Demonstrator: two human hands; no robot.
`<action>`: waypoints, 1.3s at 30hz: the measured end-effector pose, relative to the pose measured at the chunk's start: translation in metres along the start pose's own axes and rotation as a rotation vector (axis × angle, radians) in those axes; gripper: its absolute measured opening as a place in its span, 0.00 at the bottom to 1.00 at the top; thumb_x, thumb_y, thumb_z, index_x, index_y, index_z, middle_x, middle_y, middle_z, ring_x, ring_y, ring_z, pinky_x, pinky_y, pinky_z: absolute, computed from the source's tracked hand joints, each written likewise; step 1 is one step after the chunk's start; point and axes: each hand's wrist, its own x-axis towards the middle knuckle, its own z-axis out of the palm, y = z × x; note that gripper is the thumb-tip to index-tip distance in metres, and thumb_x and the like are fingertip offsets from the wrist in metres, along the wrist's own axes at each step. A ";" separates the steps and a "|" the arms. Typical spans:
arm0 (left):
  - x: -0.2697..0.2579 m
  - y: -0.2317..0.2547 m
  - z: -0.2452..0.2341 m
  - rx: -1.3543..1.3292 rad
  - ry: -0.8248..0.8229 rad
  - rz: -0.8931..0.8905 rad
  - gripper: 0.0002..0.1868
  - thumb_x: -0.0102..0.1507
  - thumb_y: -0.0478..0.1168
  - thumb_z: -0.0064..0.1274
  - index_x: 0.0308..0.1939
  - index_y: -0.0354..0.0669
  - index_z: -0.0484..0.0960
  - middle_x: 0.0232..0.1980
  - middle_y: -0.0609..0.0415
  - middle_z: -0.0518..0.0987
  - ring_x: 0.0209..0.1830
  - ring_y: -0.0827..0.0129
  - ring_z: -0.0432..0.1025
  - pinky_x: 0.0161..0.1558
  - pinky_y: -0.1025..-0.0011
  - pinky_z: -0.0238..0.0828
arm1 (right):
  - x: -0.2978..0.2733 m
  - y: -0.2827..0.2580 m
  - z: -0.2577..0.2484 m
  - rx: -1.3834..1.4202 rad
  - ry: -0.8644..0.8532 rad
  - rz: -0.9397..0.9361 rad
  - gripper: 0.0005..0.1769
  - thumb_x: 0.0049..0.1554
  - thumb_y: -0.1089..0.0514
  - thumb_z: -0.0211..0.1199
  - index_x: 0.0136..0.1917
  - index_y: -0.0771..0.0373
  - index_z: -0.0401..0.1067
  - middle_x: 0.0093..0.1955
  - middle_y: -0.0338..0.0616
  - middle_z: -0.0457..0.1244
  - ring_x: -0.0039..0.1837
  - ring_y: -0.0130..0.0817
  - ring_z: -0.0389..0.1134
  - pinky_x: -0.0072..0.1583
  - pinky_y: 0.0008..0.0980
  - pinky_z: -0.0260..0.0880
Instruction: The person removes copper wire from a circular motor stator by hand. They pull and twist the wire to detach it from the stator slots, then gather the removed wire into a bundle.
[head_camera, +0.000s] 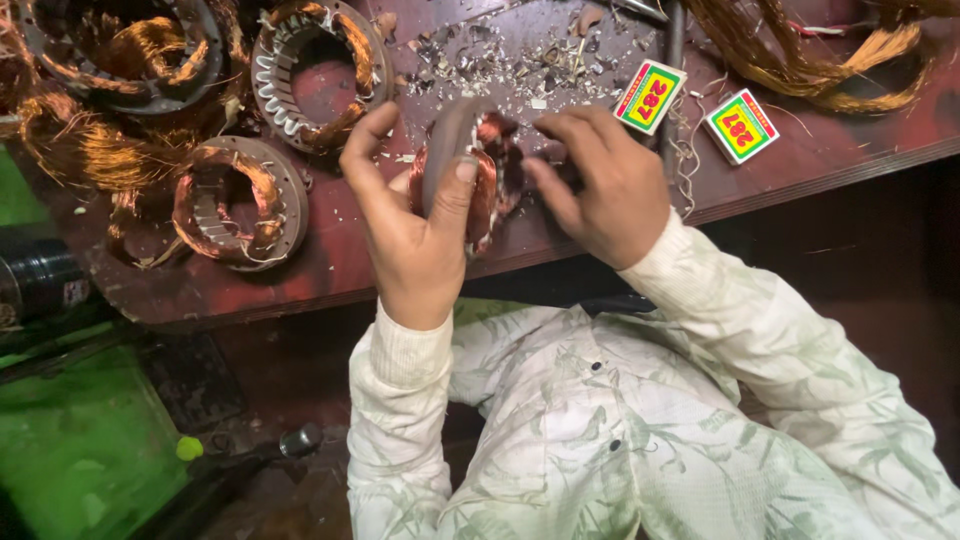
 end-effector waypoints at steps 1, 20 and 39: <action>0.000 0.004 0.000 0.027 -0.002 0.002 0.33 0.76 0.40 0.56 0.75 0.36 0.51 0.70 0.45 0.66 0.56 0.66 0.77 0.55 0.72 0.78 | 0.001 0.000 0.005 0.024 -0.023 0.011 0.18 0.62 0.58 0.71 0.62 0.66 0.72 0.57 0.54 0.66 0.50 0.47 0.73 0.50 0.38 0.73; 0.011 0.035 0.009 0.024 -0.128 -0.226 0.30 0.72 0.40 0.51 0.75 0.42 0.55 0.54 0.45 0.81 0.33 0.75 0.77 0.25 0.76 0.75 | 0.001 0.001 0.025 0.384 -0.218 0.490 0.14 0.54 0.59 0.73 0.48 0.69 0.73 0.38 0.46 0.70 0.37 0.30 0.74 0.41 0.30 0.73; -0.004 0.021 0.008 0.058 -0.032 -0.158 0.22 0.77 0.40 0.50 0.70 0.37 0.60 0.44 0.50 0.79 0.32 0.77 0.74 0.30 0.77 0.72 | -0.001 -0.019 0.025 0.033 -0.198 0.165 0.11 0.59 0.57 0.65 0.47 0.66 0.67 0.35 0.53 0.66 0.35 0.54 0.68 0.37 0.49 0.66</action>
